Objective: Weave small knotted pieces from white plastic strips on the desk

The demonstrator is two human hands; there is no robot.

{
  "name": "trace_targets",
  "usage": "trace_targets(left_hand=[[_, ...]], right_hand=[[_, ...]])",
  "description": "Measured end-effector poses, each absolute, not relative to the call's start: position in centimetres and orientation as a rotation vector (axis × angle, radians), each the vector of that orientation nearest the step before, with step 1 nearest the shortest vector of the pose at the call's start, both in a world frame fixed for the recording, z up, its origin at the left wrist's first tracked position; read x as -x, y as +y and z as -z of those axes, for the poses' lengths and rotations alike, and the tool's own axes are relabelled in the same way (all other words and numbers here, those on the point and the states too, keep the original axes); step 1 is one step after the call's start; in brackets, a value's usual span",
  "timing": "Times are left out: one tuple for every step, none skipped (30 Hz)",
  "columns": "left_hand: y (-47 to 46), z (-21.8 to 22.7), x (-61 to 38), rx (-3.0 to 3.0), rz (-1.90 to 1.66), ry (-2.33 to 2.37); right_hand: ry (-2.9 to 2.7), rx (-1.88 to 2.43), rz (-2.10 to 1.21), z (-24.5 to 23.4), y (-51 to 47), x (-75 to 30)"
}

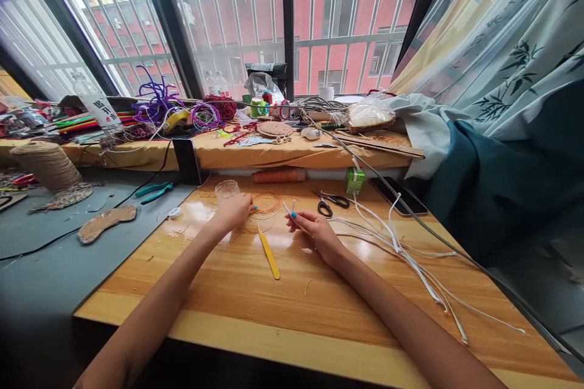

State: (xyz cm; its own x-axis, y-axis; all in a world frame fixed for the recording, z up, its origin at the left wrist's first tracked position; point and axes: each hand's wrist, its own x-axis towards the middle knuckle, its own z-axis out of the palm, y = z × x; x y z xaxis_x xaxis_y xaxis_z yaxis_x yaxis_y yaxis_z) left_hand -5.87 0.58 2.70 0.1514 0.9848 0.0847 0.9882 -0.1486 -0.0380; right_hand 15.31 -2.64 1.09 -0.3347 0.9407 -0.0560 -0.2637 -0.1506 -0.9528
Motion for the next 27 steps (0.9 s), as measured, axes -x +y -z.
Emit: trace_targets(left_hand=[[0.5, -2.7, 5.8, 2.327, 0.051, -1.995], [0.4, -2.8, 5.7, 2.340, 0.045, -1.992], [0.4, -2.8, 5.6, 2.351, 0.042, -1.991], [0.4, -2.9, 5.6, 2.358, 0.039, -1.992], [0.4, -2.9, 5.6, 2.358, 0.037, -1.997], [0.4, -3.0, 5.5, 2.351, 0.034, -2.008], [0.5, -3.0, 5.5, 2.341, 0.035, -2.015], [0.5, -3.0, 5.5, 2.333, 0.045, -2.012], [0.5, -3.0, 5.5, 2.330, 0.062, -1.997], [0.6, -2.9, 5.4, 2.332, 0.084, -1.973], [0.6, -2.8, 5.4, 2.340, 0.105, -1.941], [0.6, -2.7, 5.3, 2.352, 0.119, -1.907], [0.7, -2.6, 5.3, 2.367, 0.124, -1.877], [0.7, -2.4, 5.2, 2.380, 0.122, -1.854], [0.7, -2.3, 5.1, 2.387, 0.120, -1.842], [0.7, -2.3, 5.1, 2.387, 0.122, -1.840], [0.7, -2.2, 5.0, 2.382, 0.132, -1.847], [0.8, -2.3, 5.0, 2.370, 0.150, -1.862], [0.8, -2.3, 4.9, 2.357, 0.177, -1.882], [0.8, -2.4, 4.9, 2.345, 0.209, -1.905], [0.8, -2.5, 4.8, 2.336, 0.247, -1.927], [0.9, -2.6, 4.8, 2.328, 0.289, -1.948], [0.9, -2.7, 4.8, 2.321, 0.335, -1.963], [0.9, -2.7, 4.7, 2.317, 0.378, -1.969], [0.8, -2.8, 4.7, 2.315, 0.414, -1.967], [0.8, -2.9, 4.7, 2.315, 0.437, -1.959], [0.8, -2.9, 4.7, 2.316, 0.449, -1.947]], right_hand=[[-1.142, 0.891, -1.663, -1.1, -2.6, -15.3], [-1.125, 0.895, -1.674, -1.2, -2.6, -15.3], [-1.113, 0.896, -1.681, -1.2, -2.6, -15.3], [-1.102, 0.895, -1.682, -1.2, -2.6, -15.3], [-1.094, 0.892, -1.680, -1.2, -2.6, -15.3], [-1.090, 0.888, -1.677, -1.2, -2.5, -15.3], [-1.089, 0.884, -1.674, -1.2, -2.5, -15.3], [-1.092, 0.880, -1.672, -1.2, -2.5, -15.3], [-1.099, 0.877, -1.671, -1.2, -2.5, -15.3], [-1.107, 0.874, -1.672, -1.2, -2.5, -15.3], [-1.115, 0.871, -1.672, -1.2, -2.5, -15.3], [-1.120, 0.867, -1.671, -1.2, -2.5, -15.3], [-1.122, 0.864, -1.670, -1.3, -2.5, -15.2], [-1.123, 0.863, -1.671, -1.3, -2.5, -15.2], [-1.122, 0.861, -1.672, -1.3, -2.5, -15.2], [-1.120, 0.858, -1.673, -1.2, -2.5, -15.2], [-1.116, 0.851, -1.676, -1.2, -2.5, -15.2], [-1.111, 0.841, -1.680, -1.1, -2.4, -15.2], [-1.107, 0.826, -1.681, -1.0, -2.4, -15.2], [-1.102, 0.810, -1.679, -0.9, -2.4, -15.2], [-1.098, 0.796, -1.678, -0.8, -2.3, -15.3], [-1.097, 0.785, -1.677, -0.7, -2.3, -15.3], [-1.101, 0.778, -1.679, -0.6, -2.3, -15.3], [-1.113, 0.777, -1.682, -0.6, -2.3, -15.3], [-1.134, 0.782, -1.687, -0.6, -2.4, -15.3], [-1.161, 0.793, -1.687, -0.7, -2.5, -15.3], [-1.194, 0.809, -1.683, -0.8, -2.6, -15.2]])
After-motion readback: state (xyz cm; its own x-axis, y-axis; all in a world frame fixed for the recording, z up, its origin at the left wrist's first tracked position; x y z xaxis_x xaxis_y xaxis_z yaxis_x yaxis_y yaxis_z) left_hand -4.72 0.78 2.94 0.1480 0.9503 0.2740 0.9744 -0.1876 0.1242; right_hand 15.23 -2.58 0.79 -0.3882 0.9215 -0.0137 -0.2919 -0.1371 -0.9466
